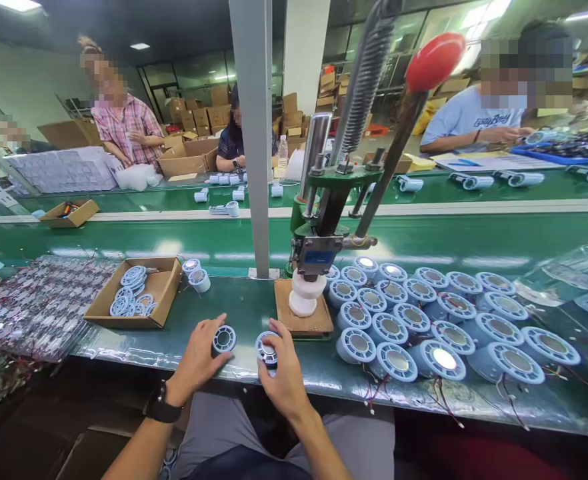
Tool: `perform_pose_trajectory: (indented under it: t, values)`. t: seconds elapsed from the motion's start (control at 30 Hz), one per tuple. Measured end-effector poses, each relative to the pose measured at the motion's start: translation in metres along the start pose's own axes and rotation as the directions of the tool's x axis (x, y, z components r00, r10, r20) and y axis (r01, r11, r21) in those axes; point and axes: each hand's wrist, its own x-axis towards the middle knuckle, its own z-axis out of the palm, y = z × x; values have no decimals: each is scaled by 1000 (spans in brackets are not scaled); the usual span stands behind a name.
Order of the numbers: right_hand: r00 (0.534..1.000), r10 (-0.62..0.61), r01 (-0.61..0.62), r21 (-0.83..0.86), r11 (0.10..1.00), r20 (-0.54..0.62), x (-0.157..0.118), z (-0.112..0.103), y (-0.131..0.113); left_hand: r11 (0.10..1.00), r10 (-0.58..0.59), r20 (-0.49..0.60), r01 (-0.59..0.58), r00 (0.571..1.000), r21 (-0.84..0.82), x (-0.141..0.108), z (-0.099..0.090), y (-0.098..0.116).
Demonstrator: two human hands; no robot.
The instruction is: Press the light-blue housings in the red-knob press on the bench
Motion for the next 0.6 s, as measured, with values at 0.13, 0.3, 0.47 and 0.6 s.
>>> perform_pose_trajectory:
  t: [0.13, 0.3, 0.47, 0.6]
  values:
    - [996, -8, 10, -15, 1000, 92, -2, 1, -1, 998, -56, 7, 55, 998, 27, 2, -5, 0]
    - [996, 85, -84, -19, 996, 29, -9, 8, 2, 994, 91, 112, -84, 990, -68, 1, -16, -12]
    - [991, 129, -129, -19, 991, -26, -8, 27, 1, 938, -116, -136, 63, 984, -341, 7, -1, 20]
    - [989, 116, -119, -20, 993, -86, -10, 38, 3, 909, -146, -123, 84, 982, -409, 15, 14, 61]
